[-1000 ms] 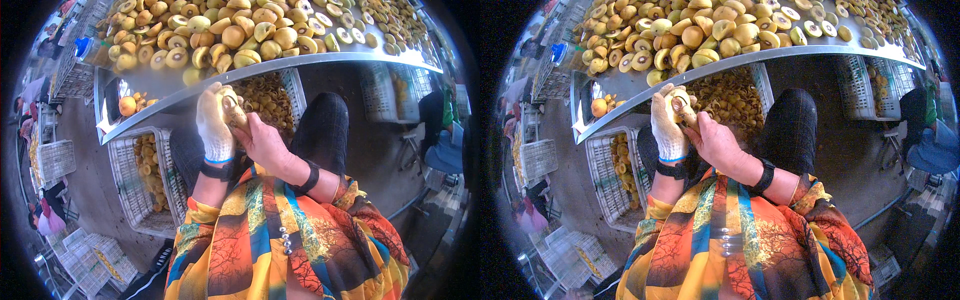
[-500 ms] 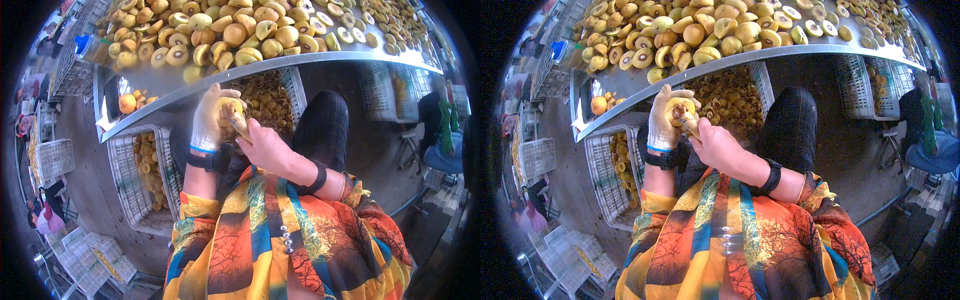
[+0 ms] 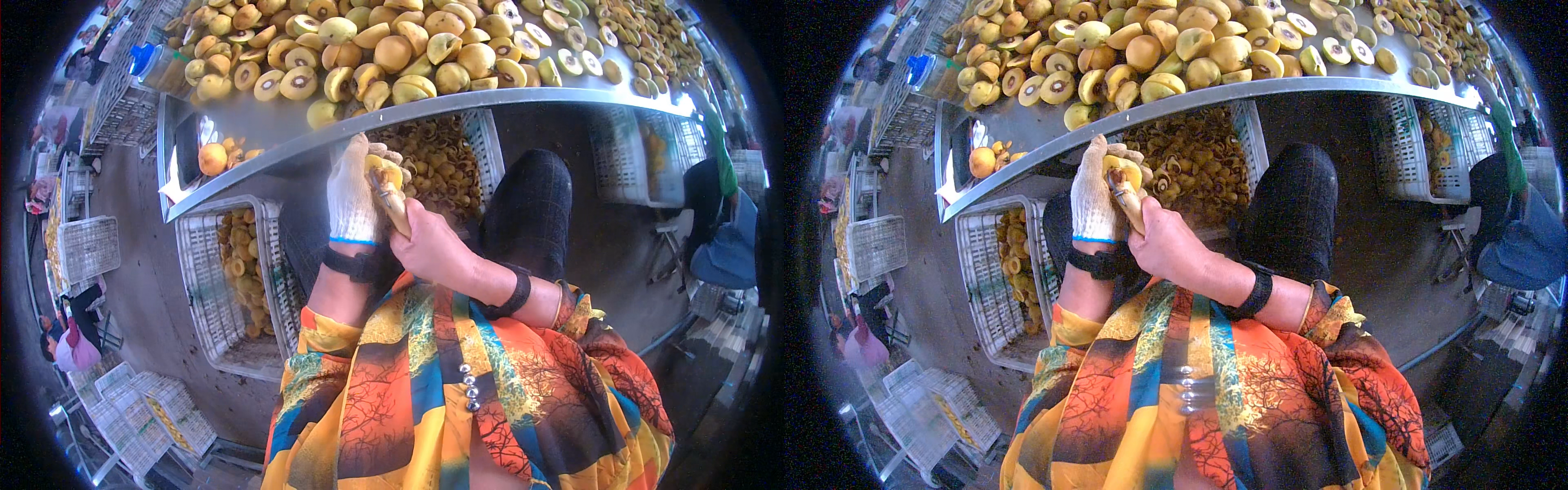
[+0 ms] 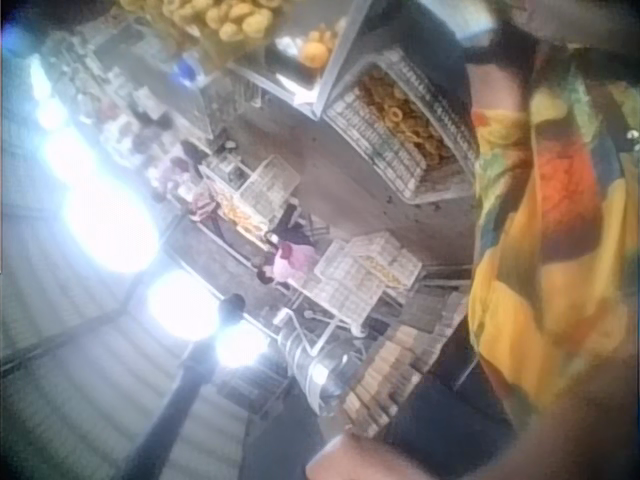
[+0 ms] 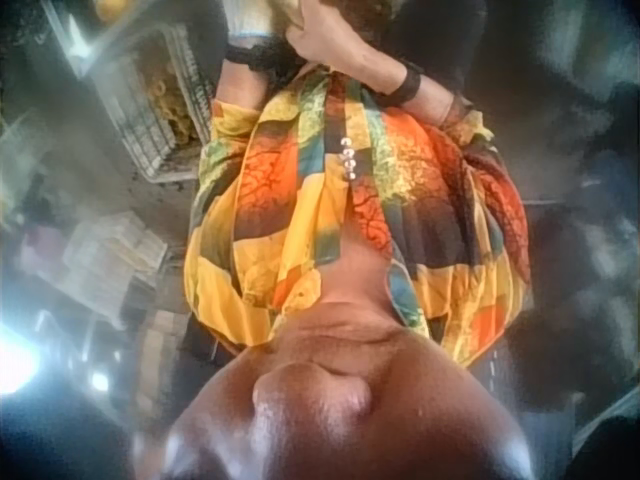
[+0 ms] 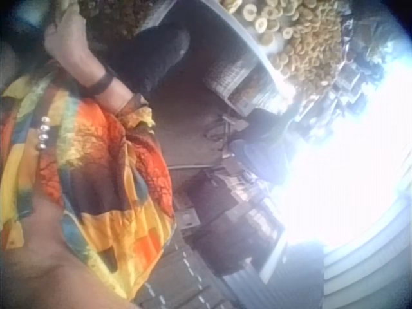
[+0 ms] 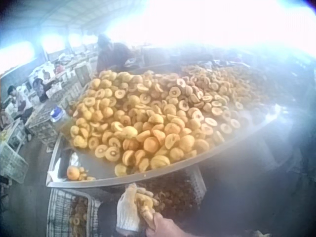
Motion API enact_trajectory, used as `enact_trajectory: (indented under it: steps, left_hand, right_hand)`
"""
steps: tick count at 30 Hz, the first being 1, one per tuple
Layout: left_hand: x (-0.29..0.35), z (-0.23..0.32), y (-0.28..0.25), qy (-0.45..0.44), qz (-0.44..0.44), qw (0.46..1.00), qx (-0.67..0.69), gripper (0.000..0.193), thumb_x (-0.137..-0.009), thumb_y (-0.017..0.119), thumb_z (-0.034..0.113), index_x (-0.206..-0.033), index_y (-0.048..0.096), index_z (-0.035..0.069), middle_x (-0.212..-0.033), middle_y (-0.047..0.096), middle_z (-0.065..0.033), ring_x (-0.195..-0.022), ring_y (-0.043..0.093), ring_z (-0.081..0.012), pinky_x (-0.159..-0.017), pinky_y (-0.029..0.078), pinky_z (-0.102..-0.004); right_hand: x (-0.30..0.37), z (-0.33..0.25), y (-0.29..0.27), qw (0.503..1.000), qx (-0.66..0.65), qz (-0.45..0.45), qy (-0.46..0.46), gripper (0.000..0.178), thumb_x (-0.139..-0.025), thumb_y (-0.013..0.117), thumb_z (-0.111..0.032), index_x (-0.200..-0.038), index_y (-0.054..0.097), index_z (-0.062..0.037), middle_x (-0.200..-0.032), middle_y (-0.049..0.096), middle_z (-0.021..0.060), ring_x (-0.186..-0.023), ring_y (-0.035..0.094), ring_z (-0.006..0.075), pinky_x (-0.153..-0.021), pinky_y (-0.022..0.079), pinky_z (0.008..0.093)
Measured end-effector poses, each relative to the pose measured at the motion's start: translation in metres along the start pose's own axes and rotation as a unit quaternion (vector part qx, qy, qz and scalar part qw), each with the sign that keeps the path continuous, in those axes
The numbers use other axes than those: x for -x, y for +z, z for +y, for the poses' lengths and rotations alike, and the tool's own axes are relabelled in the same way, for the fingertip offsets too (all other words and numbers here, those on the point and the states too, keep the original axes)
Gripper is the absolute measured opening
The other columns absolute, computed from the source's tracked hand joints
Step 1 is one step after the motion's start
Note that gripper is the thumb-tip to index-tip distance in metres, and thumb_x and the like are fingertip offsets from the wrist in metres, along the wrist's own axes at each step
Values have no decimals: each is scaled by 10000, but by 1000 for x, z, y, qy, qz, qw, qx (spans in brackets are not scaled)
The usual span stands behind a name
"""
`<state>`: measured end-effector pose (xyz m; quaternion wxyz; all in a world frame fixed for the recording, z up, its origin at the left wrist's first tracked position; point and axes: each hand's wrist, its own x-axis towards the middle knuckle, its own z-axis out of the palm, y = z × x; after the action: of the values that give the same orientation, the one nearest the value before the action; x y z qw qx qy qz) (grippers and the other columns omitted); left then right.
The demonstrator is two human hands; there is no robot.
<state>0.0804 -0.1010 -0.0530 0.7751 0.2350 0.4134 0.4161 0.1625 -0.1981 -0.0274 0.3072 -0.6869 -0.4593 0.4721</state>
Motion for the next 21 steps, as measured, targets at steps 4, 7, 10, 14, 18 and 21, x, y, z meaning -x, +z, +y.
enact_trajectory:
  steps: [4,7,10,14,18,21]
  left_hand:
    - [1,4,3,32,12,996,-77,331,-882,533,363,-799,553,44,-716,618,-138,-543,600,-251,-497,505,-318]
    - [-3,8,-1,-66,-35,996,-44,330,-882,533,357,-801,562,38,-706,615,-139,-522,591,-248,-487,501,-326]
    - [0,12,2,-44,-36,995,-81,325,-882,533,340,-793,564,28,-696,612,-139,-523,592,-245,-479,495,-319]
    - [-4,2,1,68,14,984,-164,319,-875,542,327,-802,568,18,-695,612,-139,-523,593,-240,-481,490,-310]
    - [-1,12,-1,-71,-85,990,-89,338,-876,538,334,-815,575,4,-702,613,-138,-531,599,-226,-498,489,-297]
    - [5,13,0,-39,-89,992,-85,349,-879,530,343,-815,574,3,-709,614,-139,-539,603,-227,-507,492,-298]
  right_hand:
    - [-1,-1,-2,1000,-6,-17,3,236,-793,514,-145,-919,450,44,-786,572,299,-828,564,457,-681,456,435]
    - [0,-1,-2,1000,-11,-17,0,233,-791,513,-142,-914,450,45,-788,573,296,-831,569,450,-683,456,428]
    - [2,-2,-1,1000,-19,-15,-3,228,-789,508,-137,-911,450,46,-771,571,284,-807,580,432,-685,456,423]
    - [1,9,4,999,-28,-6,-45,222,-783,513,-124,-910,446,45,-720,576,261,-691,601,407,-620,477,419]
    - [6,-14,-8,980,-125,-120,101,159,-807,510,-123,-905,457,-9,-608,506,64,-452,506,161,-429,418,307]
    - [7,-8,-4,960,-218,-142,102,110,-825,509,-118,-899,459,-55,-594,464,-3,-386,438,92,-344,342,243]
